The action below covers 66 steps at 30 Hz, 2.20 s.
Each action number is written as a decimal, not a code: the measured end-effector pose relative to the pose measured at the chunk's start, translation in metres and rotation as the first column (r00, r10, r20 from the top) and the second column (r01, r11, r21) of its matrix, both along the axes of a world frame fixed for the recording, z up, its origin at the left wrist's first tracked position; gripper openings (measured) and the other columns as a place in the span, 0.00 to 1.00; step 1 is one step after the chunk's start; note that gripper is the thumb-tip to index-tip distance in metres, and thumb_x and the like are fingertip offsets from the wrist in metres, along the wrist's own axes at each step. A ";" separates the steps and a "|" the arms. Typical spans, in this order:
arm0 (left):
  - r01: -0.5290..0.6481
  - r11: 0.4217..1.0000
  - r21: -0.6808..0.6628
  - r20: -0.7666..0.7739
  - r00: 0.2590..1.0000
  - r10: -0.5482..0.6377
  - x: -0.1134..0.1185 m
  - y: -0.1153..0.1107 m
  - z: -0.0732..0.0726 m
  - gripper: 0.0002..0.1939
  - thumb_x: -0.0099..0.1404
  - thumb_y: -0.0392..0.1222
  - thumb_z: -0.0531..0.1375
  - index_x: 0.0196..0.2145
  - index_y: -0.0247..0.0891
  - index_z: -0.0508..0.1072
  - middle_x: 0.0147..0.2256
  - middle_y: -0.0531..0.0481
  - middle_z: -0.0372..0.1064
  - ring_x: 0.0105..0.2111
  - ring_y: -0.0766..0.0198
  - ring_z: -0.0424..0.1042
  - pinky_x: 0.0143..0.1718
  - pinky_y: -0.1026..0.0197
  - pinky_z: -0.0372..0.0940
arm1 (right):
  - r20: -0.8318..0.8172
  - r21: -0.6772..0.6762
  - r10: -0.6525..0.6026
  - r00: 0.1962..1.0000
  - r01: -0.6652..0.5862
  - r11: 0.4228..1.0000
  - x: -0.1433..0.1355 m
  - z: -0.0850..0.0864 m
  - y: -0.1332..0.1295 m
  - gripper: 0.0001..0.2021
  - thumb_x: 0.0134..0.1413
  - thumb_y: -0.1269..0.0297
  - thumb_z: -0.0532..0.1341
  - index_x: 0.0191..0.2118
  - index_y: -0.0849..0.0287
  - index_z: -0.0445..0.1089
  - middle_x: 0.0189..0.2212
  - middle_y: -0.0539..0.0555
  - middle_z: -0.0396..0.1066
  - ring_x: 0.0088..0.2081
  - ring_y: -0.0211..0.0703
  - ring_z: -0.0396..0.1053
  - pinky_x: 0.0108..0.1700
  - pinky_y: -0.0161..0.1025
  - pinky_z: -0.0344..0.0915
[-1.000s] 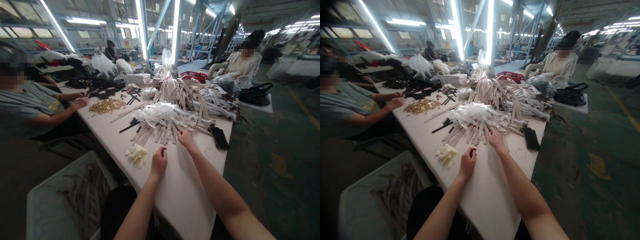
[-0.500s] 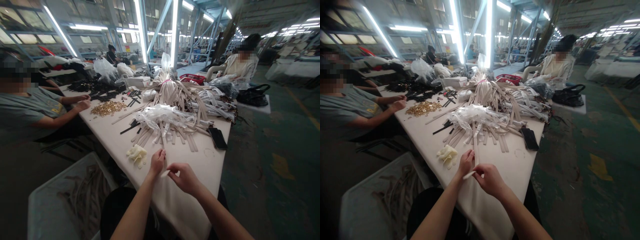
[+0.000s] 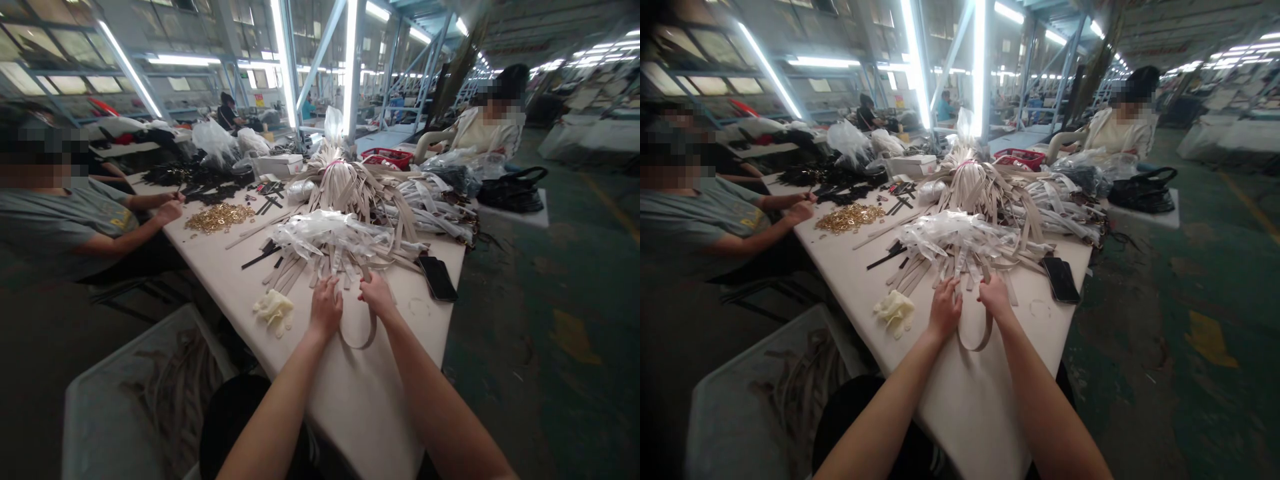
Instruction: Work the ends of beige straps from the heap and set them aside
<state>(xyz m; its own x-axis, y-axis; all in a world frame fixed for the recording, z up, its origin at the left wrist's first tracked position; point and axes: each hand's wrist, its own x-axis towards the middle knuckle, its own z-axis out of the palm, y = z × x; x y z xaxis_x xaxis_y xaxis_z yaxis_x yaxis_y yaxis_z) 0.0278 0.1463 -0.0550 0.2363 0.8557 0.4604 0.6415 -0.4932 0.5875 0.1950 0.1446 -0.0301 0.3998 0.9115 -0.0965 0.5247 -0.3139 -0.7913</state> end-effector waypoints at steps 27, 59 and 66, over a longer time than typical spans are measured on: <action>0.374 0.694 -0.616 0.677 0.701 0.223 0.005 -0.021 -0.006 0.19 0.54 0.53 0.68 0.32 0.33 0.79 0.24 0.48 0.72 0.22 0.65 0.67 0.24 0.64 0.59 | -0.596 0.130 0.212 0.775 -0.167 0.977 -0.032 -0.034 -0.054 0.18 0.42 0.52 0.69 0.34 0.62 0.73 0.16 0.44 0.61 0.15 0.31 0.53 0.17 0.31 0.48; 0.476 0.711 -0.518 0.782 0.600 0.167 -0.017 -0.036 -0.015 0.20 0.55 0.55 0.69 0.30 0.32 0.76 0.21 0.55 0.63 0.20 0.72 0.57 0.21 0.68 0.51 | -0.518 0.307 0.154 0.841 0.015 0.951 -0.048 -0.039 -0.070 0.21 0.48 0.47 0.68 0.30 0.65 0.75 0.21 0.50 0.68 0.24 0.37 0.60 0.28 0.33 0.57; 0.549 0.657 -0.517 0.788 0.605 0.115 -0.019 -0.037 -0.013 0.21 0.58 0.57 0.66 0.30 0.33 0.76 0.22 0.52 0.64 0.20 0.72 0.59 0.22 0.68 0.53 | -0.486 0.318 0.154 0.860 0.010 0.948 -0.051 -0.037 -0.074 0.23 0.50 0.45 0.66 0.27 0.66 0.74 0.19 0.49 0.65 0.23 0.36 0.57 0.25 0.33 0.52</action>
<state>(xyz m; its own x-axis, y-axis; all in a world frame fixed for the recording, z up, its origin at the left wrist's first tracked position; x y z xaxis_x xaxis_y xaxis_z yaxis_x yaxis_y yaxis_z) 0.0087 0.1094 -0.0677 0.3471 0.9322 -0.1026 -0.2219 0.1879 0.9568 0.1444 0.0705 -0.0676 0.3035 0.9527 0.0170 0.0447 0.0035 -0.9990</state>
